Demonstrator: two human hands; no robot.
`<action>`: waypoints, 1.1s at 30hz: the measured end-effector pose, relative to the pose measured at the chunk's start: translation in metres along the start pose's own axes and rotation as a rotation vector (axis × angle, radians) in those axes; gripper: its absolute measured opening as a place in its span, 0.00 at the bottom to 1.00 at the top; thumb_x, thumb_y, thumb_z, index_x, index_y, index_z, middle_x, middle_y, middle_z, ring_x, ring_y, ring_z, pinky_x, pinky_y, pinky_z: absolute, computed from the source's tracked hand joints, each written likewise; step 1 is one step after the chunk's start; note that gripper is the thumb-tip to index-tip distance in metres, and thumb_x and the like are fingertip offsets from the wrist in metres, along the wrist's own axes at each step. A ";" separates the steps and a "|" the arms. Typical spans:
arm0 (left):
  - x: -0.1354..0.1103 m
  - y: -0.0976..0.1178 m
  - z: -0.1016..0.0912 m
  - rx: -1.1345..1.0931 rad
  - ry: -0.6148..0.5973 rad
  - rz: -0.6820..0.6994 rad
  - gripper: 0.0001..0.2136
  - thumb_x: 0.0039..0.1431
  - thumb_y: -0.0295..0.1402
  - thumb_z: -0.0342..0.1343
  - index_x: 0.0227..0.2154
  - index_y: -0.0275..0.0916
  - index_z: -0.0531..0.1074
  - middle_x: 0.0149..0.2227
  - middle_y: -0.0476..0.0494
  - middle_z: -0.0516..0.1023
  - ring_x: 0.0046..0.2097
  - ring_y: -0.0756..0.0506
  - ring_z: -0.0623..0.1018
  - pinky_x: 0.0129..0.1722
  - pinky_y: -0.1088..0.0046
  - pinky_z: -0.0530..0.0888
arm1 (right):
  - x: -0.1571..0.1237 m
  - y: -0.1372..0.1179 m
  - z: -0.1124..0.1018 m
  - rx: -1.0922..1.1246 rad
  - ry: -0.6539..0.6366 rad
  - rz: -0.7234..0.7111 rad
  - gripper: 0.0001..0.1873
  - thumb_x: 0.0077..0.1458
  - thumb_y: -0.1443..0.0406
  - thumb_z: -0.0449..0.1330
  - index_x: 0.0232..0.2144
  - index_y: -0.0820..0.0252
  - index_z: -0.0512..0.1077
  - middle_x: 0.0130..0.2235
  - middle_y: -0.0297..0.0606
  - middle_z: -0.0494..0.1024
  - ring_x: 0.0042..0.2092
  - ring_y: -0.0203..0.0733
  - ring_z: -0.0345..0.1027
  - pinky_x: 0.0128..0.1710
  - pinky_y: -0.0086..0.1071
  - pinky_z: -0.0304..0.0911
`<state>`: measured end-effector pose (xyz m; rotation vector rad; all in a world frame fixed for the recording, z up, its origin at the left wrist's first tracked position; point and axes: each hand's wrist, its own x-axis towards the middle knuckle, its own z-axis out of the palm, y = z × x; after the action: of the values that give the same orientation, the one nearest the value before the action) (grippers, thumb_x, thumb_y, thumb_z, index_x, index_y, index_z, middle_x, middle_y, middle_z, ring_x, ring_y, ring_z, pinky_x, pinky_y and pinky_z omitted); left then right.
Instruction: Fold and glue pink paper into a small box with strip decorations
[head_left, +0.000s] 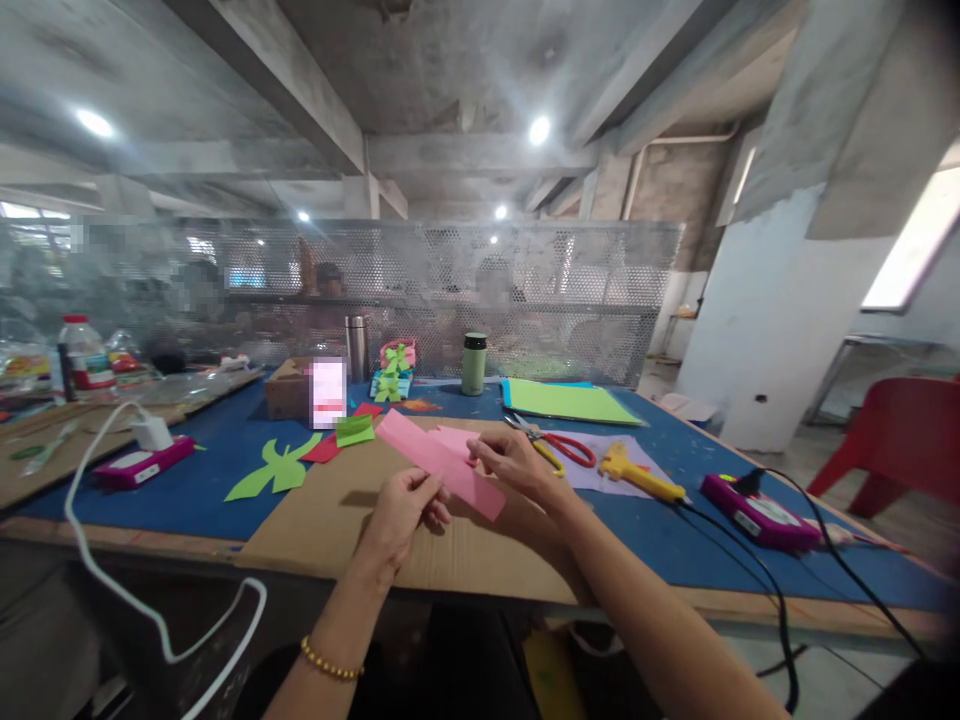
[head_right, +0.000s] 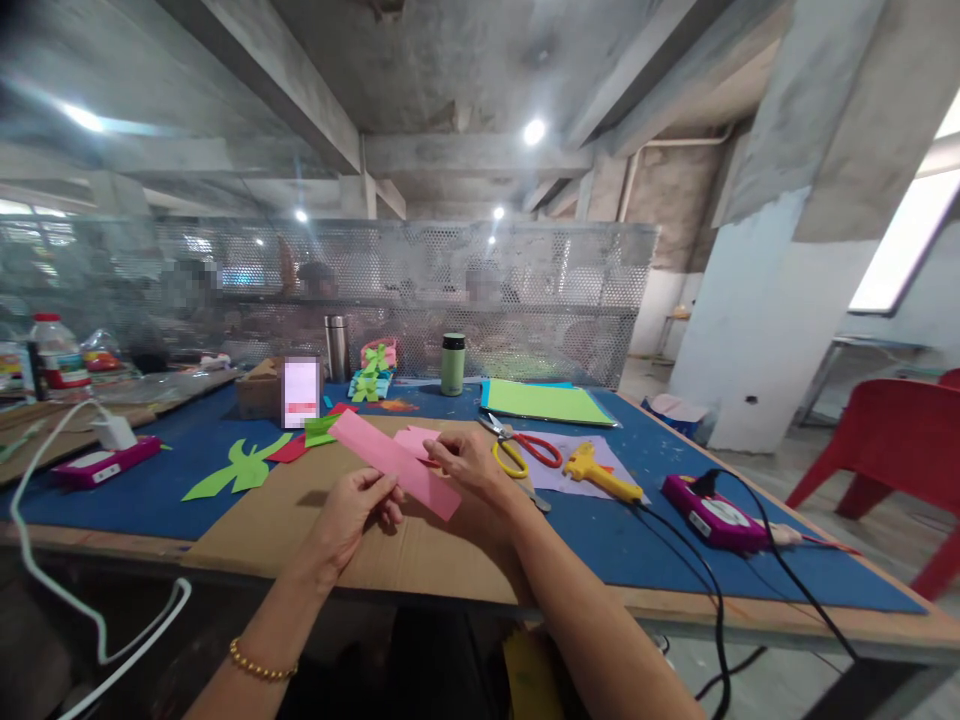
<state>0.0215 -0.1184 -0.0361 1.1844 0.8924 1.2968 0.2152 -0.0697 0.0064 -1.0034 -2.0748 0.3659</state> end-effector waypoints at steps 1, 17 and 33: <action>0.001 0.000 0.000 -0.003 0.000 -0.004 0.20 0.45 0.49 0.66 0.22 0.33 0.72 0.17 0.45 0.74 0.17 0.51 0.72 0.17 0.78 0.70 | 0.000 -0.003 0.000 0.068 -0.046 0.029 0.25 0.61 0.51 0.52 0.21 0.61 0.69 0.20 0.30 0.63 0.23 0.32 0.54 0.23 0.27 0.47; 0.031 0.035 -0.050 0.013 0.519 0.294 0.24 0.49 0.33 0.59 0.51 0.34 0.68 0.20 0.58 0.71 0.17 0.54 0.70 0.19 0.80 0.65 | 0.002 -0.004 -0.003 0.200 -0.108 0.068 0.24 0.53 0.48 0.59 0.18 0.61 0.67 0.21 0.30 0.59 0.23 0.31 0.48 0.22 0.29 0.42; 0.007 0.018 0.019 1.045 0.169 1.036 0.12 0.62 0.25 0.49 0.42 0.39 0.77 0.44 0.39 0.79 0.47 0.40 0.75 0.49 0.60 0.71 | 0.000 -0.002 -0.005 0.063 -0.315 0.126 0.25 0.50 0.48 0.59 0.18 0.59 0.58 0.21 0.27 0.54 0.25 0.30 0.45 0.23 0.28 0.41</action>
<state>0.0364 -0.1162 -0.0141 2.6165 1.1774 1.7854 0.2184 -0.0709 0.0108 -1.0972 -2.2659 0.6876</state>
